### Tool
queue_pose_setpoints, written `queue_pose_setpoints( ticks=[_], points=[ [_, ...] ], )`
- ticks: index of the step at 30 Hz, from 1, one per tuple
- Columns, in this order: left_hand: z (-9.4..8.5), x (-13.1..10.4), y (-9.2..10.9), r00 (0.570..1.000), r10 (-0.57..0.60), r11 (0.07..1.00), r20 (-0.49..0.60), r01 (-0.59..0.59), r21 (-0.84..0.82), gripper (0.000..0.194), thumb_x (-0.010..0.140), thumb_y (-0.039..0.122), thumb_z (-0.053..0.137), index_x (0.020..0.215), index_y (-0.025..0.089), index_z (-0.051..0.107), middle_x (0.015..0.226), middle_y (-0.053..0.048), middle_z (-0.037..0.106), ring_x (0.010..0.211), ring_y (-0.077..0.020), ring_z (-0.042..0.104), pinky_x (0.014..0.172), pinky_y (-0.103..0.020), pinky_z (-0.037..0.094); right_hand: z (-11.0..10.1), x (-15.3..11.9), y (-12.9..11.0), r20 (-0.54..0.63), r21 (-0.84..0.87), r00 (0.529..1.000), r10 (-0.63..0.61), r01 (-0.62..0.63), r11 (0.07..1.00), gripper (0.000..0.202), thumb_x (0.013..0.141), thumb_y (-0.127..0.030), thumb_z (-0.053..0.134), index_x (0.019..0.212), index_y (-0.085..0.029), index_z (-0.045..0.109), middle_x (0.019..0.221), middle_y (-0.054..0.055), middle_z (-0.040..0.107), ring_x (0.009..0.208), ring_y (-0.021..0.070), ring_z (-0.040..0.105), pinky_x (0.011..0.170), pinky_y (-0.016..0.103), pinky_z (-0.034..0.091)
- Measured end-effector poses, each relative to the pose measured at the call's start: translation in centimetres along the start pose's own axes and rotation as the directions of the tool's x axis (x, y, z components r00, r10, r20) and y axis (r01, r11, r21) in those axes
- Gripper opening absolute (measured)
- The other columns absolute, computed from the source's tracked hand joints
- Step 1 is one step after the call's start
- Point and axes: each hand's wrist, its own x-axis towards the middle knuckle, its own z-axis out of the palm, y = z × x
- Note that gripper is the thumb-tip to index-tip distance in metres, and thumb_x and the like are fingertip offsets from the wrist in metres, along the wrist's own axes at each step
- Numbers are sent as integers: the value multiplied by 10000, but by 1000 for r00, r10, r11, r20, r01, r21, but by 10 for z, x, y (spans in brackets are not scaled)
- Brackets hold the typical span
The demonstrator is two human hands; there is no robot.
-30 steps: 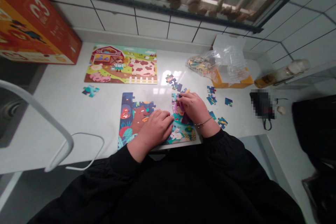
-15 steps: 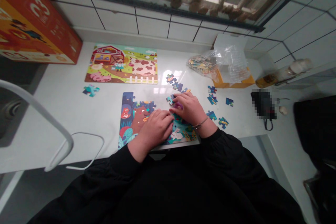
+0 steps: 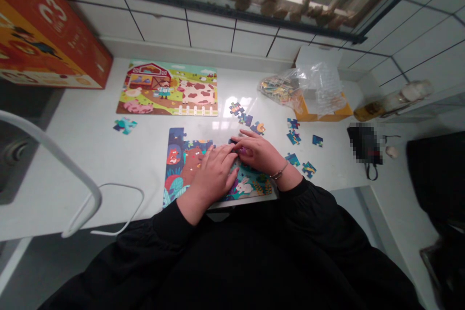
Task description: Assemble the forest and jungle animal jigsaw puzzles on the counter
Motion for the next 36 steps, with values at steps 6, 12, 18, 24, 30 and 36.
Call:
queue_pose_setpoints(
  ticks=[6,12,18,24,30,36],
  points=[
    [1,0,3,996,24,999,82,-27,47,492,1116,405,593,1584,254,616,1701,-120,576,1557,-376,530,1358,-715,291,-22,-17,-5,-171,-117,975,143,-164,979,133,1004,-225,715,1121,-237,777,1370,130,781,1320,308,700,1186,552,545],
    [0,1,3,993,9,995,117,-21,99,538,1105,465,609,1597,248,627,1679,-121,594,1472,-396,568,1348,-698,306,-45,-47,-2,-210,-226,948,239,-285,932,147,1009,-208,676,1114,-230,776,1307,136,785,1250,326,702,1138,560,538],
    [1,0,3,994,15,991,106,-29,130,585,1102,511,601,1595,197,633,1567,-175,652,1417,-395,581,1317,-642,361,-34,-58,-19,-170,-236,957,235,-270,933,218,1030,-195,675,1202,-223,806,1285,137,788,1234,321,691,1128,537,555],
    [3,-1,2,997,3,988,81,-16,156,627,1092,521,612,1634,207,599,1594,-196,604,1467,-403,548,1334,-626,348,-4,-44,-46,-19,-300,968,249,-243,922,479,1034,-208,687,1512,-234,700,1488,157,703,1367,338,624,1174,539,536],
    [2,-1,2,995,-14,991,95,1,133,629,1088,514,619,1638,209,582,1619,-199,586,1502,-395,540,1353,-644,327,0,-37,-50,-15,-367,954,301,-285,885,446,1094,-242,614,1535,-226,680,1490,146,699,1387,333,602,1184,520,512],
    [2,0,2,996,-18,993,93,6,120,595,1092,458,602,1608,160,587,1597,-211,605,1482,-391,559,1352,-642,335,1,-32,-51,-31,-379,953,302,-291,879,423,1102,-245,595,1515,-226,686,1460,153,708,1368,347,599,1148,530,519]
  ],
)
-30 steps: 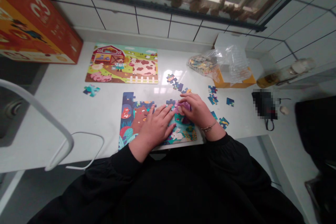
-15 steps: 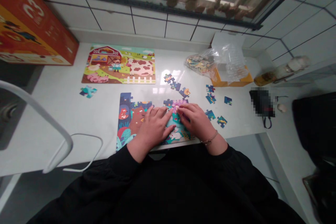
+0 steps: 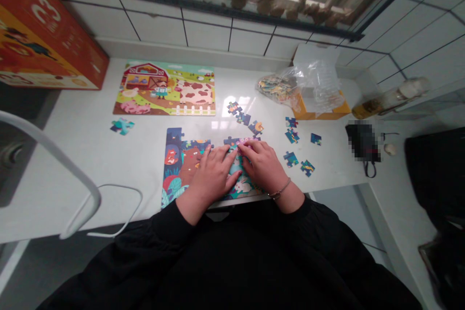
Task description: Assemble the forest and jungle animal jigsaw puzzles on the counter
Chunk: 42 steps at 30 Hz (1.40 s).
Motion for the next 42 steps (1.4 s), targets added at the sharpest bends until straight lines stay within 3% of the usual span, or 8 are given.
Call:
queue_pose_setpoints(
  ticks=[15,29,32,36,39,42],
  points=[
    [2,0,-1,1000,-7,1000,-28,6,-23,573,1075,427,605,1576,148,592,1601,-210,599,1504,-392,542,1370,-632,309,0,13,-9,38,-173,999,16,-10,985,319,1097,-216,563,1378,-224,713,1323,174,720,1197,353,606,981,476,520],
    [1,1,0,1000,-6,999,-25,5,-46,490,1072,403,613,1494,157,649,1581,-204,621,1481,-389,563,1361,-647,324,0,12,-5,1,-121,1000,-6,6,993,350,1088,-240,574,1403,-246,725,1306,165,725,1155,352,623,938,477,556],
    [1,0,0,999,-7,998,-33,5,-58,475,1082,418,602,1476,159,659,1579,-206,621,1481,-392,563,1353,-653,339,-9,10,17,-81,-42,996,44,-48,998,326,1101,-264,545,1368,-221,728,1287,167,734,1159,341,645,1006,490,553],
    [0,0,-1,999,-4,998,-32,2,-67,463,1098,426,582,1472,164,661,1591,-200,611,1492,-386,558,1354,-645,344,-25,-2,72,-244,-126,919,308,-345,930,348,1046,-237,561,1349,-134,699,1272,228,734,1198,388,646,1065,553,520],
    [-1,0,-1,999,-11,997,-37,8,-74,441,1098,411,579,1461,177,669,1572,-192,627,1476,-377,570,1351,-646,348,-33,-12,109,-238,-185,834,498,-542,820,439,971,-308,688,1360,-106,675,1250,262,742,1148,400,672,1022,551,534],
    [-1,0,-1,999,-12,997,-43,8,-80,422,1095,397,583,1448,188,679,1555,-185,639,1468,-371,575,1355,-647,338,-36,-19,129,-184,-169,803,567,-594,786,430,948,-348,715,1325,-143,684,1222,224,775,1080,360,703,977,498,552]
  ],
)
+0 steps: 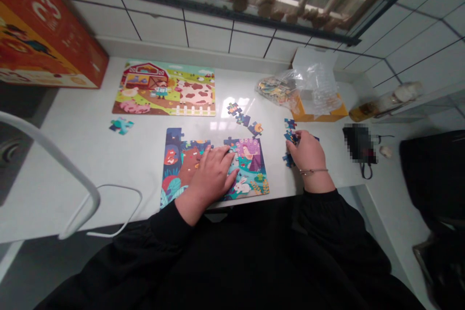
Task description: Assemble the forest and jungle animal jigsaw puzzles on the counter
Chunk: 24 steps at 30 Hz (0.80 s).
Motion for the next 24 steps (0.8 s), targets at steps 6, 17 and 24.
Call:
queue_pose_setpoints(
  ticks=[6,17,24],
  points=[
    [1,-1,-1,1000,11,1000,-12,-10,13,387,1102,377,566,1418,190,689,1525,-177,650,1439,-362,588,1341,-620,350,2,1,3,-26,7,1000,-13,13,1000,363,951,-350,679,1268,-173,701,1166,180,801,1033,330,718,921,453,559],
    [-7,-10,2,999,35,985,23,-39,169,280,1144,350,485,1066,213,716,1095,-126,739,1043,-328,638,1017,-528,473,-11,-19,15,-38,178,997,-74,79,981,390,1023,-465,675,1311,-203,668,1245,166,807,951,322,739,873,462,571],
    [-12,-23,3,999,19,973,36,-27,228,274,1146,349,491,1036,210,700,1067,-119,727,987,-316,621,940,-506,441,-18,-33,10,-33,197,992,-119,123,973,387,1056,-487,638,1313,-200,669,1222,165,803,950,321,719,872,472,559]
  ],
)
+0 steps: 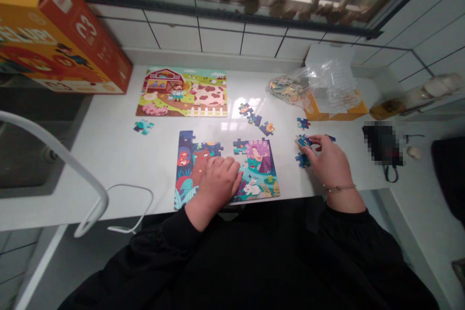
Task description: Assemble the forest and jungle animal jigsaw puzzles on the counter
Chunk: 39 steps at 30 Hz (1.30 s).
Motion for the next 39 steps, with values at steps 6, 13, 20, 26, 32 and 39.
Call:
queue_pose_setpoints(
  ticks=[6,13,20,26,32,39],
  points=[
    [-2,-12,-12,1000,-10,1000,-21,10,14,221,1125,344,551,1021,206,689,1064,-112,731,988,-315,623,933,-493,437,7,-2,-6,9,-6,999,-43,43,999,369,1057,-476,623,1290,-197,683,1200,155,805,932,320,706,887,480,555],
    [-3,-18,-30,997,-21,1000,-71,19,-21,200,1123,342,563,1044,207,688,1097,-110,749,1015,-315,642,968,-493,433,11,-3,-12,3,21,997,-74,74,997,383,1074,-497,606,1302,-201,688,1201,167,801,920,326,700,889,500,561],
    [-4,-18,-33,997,11,998,-81,-16,-66,185,1106,339,588,1036,207,697,1092,-119,752,996,-319,629,934,-495,430,16,-7,-53,25,200,959,-282,271,941,342,1045,-427,721,1315,-222,672,1230,135,793,1007,315,725,929,492,593],
    [-5,-18,-33,996,8,994,-85,-17,-104,166,1093,332,607,1040,211,707,1096,-120,750,1005,-321,630,941,-496,434,31,0,-94,74,257,893,-444,413,874,317,1016,-301,793,1304,-241,675,1212,117,797,1091,328,726,961,475,589],
    [-3,-18,-33,997,-4,995,-78,-4,-97,186,1101,339,591,1037,210,708,1096,-118,752,1011,-320,636,956,-501,441,48,15,-108,129,304,889,-440,387,871,415,937,-187,866,1304,-236,679,1216,104,792,1085,313,731,967,468,590],
    [-1,-18,-34,997,-8,996,-79,1,-94,193,1104,339,585,1047,208,714,1093,-117,752,1011,-325,631,973,-511,441,50,14,-117,110,174,927,-359,338,925,418,941,-273,883,1301,-217,679,1182,121,794,1065,328,715,941,466,569]
  ],
)
